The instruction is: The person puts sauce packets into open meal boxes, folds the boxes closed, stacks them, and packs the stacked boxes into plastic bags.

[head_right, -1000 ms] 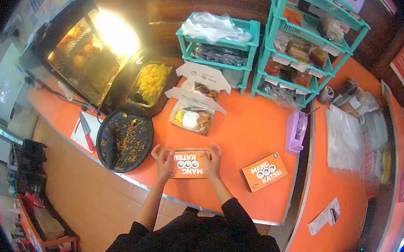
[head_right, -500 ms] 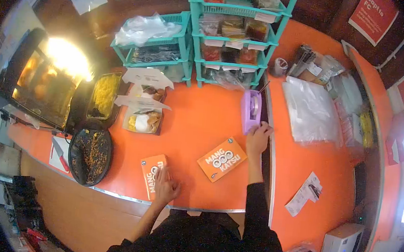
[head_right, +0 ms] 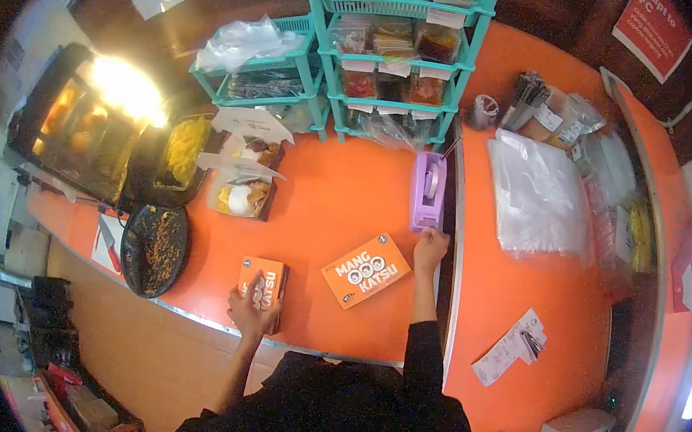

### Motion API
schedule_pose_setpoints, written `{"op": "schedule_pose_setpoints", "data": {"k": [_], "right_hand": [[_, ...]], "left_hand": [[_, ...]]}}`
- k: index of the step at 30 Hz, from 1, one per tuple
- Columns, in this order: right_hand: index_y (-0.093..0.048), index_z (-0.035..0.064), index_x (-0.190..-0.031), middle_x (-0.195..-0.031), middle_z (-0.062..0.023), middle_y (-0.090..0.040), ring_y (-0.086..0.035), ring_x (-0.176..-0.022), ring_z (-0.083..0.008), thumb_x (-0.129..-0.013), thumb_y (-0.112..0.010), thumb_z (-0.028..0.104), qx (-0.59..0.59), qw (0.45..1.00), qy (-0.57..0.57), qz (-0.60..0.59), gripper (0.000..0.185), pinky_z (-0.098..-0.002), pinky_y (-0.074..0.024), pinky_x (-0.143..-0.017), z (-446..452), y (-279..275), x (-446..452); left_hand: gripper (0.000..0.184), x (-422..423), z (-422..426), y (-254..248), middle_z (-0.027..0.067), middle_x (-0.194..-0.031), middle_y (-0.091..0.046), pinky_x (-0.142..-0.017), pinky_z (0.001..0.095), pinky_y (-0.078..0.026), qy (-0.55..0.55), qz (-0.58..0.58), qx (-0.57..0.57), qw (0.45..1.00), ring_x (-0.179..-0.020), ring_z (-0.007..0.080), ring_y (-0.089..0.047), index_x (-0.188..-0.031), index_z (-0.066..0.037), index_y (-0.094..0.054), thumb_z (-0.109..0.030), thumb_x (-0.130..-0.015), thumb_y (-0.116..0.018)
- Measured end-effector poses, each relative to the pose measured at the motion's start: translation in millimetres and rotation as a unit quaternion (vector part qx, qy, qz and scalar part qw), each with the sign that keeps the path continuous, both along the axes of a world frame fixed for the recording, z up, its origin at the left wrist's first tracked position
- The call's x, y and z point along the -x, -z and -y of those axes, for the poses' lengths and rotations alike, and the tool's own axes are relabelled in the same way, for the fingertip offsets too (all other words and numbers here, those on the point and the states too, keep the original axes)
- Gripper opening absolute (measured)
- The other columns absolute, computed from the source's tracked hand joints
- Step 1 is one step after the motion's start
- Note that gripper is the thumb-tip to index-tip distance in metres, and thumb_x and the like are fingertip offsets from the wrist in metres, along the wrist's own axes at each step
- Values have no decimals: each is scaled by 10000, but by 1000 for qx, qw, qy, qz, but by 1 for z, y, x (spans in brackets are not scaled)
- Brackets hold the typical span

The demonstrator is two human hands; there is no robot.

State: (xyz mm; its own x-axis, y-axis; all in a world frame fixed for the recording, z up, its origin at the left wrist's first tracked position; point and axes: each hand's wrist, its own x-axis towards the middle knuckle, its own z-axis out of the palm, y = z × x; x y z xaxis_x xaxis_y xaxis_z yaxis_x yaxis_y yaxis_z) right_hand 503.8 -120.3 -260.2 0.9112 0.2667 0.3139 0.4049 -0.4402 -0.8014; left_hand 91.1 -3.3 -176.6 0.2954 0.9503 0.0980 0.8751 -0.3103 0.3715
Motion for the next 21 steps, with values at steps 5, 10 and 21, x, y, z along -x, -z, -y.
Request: {"op": "schedule_pose_setpoints", "data": {"k": [5, 10, 21], "right_hand": [[-693, -11, -746, -728, -211, -650, -603, -622, -395, -760, -575, 108, 169, 983, 49, -45, 169, -426, -477, -581, 8, 0, -5], [-727, 54, -814, -887, -126, -521, -558, -900, -250, -765, -652, 104, -83, 948, -258, -169, 102, -343, -450, -787, -7, -69, 90], [-594, 7, -1085, -918, -20, -551, -554, -770, -104, -753, -833, 182, -71, 891, -346, -285, 444, -300, -510, -714, 7, -55, 87]], "left_hand": [[821, -22, -9, -27, 148, -1168, -504, -875, 516, -398, -4, 120, 30, 992, -1094, 326, -518, -1309, -331, -580, -424, -530, -820], [830, -94, -3, -78, 160, -1194, -494, -863, 515, -397, 59, 113, -5, 992, -1095, 347, -507, -1309, -359, -575, -461, -523, -822], [841, -170, -19, -67, 149, -1295, -482, -874, 546, -404, 252, 254, 144, 923, -1143, 368, -483, -1293, -322, -579, -488, -515, -853]]}}
